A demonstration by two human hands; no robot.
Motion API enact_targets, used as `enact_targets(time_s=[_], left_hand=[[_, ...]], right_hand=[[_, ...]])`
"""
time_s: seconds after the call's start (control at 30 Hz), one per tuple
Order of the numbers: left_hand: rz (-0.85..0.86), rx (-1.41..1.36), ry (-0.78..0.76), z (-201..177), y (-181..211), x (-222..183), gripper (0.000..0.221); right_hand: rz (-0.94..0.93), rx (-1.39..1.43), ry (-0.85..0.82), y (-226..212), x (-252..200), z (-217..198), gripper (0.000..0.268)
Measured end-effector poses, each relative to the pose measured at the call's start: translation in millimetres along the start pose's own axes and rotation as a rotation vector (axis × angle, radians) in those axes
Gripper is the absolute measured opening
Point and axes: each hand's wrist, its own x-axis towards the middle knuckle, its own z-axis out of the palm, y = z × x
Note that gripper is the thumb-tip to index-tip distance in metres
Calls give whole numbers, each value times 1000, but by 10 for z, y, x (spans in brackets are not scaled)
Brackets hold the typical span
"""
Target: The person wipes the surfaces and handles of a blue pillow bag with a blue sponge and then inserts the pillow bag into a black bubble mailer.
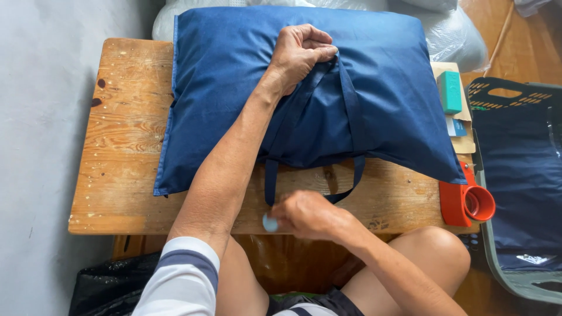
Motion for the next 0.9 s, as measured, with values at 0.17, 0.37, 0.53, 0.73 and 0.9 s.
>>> enact_targets(time_s=[0.17,0.37,0.53,0.73,0.9], left_hand=[[35,31,-30,15,110,-119,19],[-434,134,-617,3,1103,-659,66],[-501,879,-414,158,1371,-1059,71],[-174,1601,-183,97,562,-1364,127],[42,1737,-33,-128,245,-1330,112]], right_hand=[[-169,354,30,-160,-634,-264,24],[-100,1075,900,596,-1457,-424,46],[438,402,1740,1586,-1565,-605,16],[973,324,1319,2010,-1622,-431,25],[869,480,1174,1626,-1708,-384,26]])
